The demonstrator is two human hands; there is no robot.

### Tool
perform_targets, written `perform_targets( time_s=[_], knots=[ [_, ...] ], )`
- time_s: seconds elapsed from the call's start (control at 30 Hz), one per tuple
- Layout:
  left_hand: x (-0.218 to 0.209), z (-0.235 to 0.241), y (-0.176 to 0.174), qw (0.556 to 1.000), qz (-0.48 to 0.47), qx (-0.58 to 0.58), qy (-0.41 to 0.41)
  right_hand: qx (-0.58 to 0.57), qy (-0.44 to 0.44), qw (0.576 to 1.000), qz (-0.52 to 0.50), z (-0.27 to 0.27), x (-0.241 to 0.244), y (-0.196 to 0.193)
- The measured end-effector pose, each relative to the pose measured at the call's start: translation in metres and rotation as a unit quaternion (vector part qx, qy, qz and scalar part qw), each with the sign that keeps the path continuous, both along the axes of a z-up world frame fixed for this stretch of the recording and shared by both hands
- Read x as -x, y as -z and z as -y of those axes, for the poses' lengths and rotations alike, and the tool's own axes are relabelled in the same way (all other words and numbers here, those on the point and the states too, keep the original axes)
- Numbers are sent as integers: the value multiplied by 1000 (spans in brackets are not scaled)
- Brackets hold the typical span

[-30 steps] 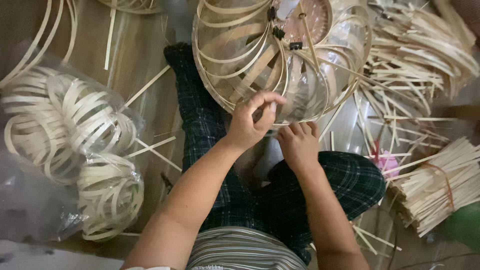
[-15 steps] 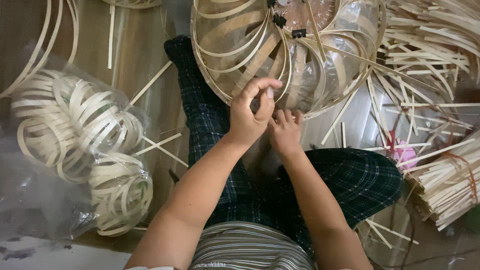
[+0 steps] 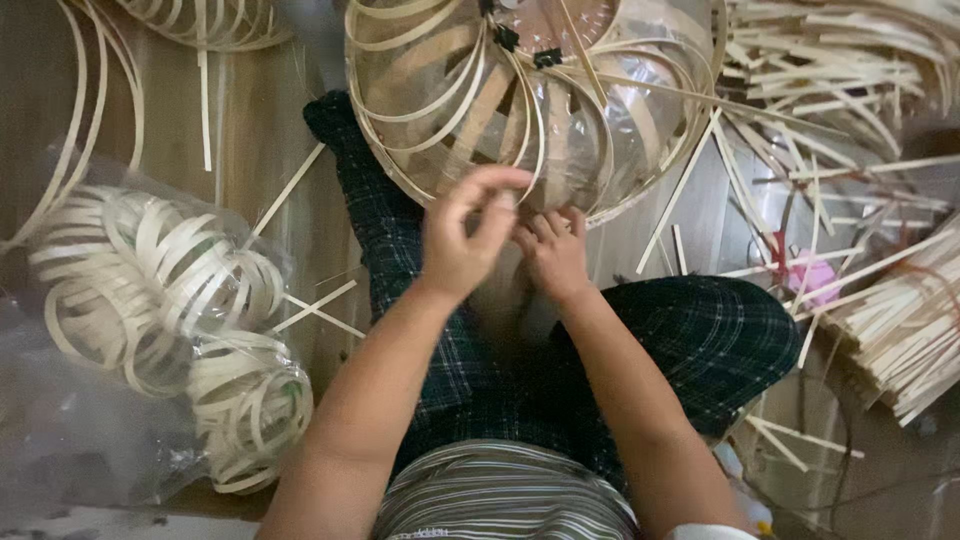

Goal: The person assembles a spherical bamboo structure by gluing curved bamboo strips onto a central wooden base and securing them with metal clips. They handle multiple bamboo components and apply adhesive from a small bottle while working on the floor.

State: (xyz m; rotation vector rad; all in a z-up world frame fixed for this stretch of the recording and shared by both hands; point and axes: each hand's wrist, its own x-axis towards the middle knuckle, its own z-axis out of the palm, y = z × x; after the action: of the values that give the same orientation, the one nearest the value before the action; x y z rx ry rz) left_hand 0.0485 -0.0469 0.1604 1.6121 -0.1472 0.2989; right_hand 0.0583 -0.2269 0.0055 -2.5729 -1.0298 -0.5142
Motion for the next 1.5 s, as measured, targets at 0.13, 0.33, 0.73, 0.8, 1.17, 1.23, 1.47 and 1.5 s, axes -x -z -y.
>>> perform_targets(
  time_s=[0.13,0.33,0.73,0.8,1.17,1.23,1.47,1.5],
  knots=[
    [21,-10,11,996,-52,13,-78,60,6,998,-21,0,4,-3],
    [24,-3,9,985,-75,66,-143,58,16,998,-22,-3,7,-3],
    [47,22,-38,996,40,-64,39,15,12,990,-137,2,1,-2],
    [55,6,-36,998,38,-53,-11,-46,13,998,-46,9,-6,-18],
    [63,8,17,994,36,104,-1,-41,291,956,-15,166,-85,-74],
    [59,8,17,994,56,91,21,-30,316,947,-48,177,-89,-67],
    [54,9,1,994,61,63,69,-39,341,933,-107,182,-97,-41],
    [54,9,-1,992,82,54,72,-32,341,935,-93,181,-97,-38]
  ],
)
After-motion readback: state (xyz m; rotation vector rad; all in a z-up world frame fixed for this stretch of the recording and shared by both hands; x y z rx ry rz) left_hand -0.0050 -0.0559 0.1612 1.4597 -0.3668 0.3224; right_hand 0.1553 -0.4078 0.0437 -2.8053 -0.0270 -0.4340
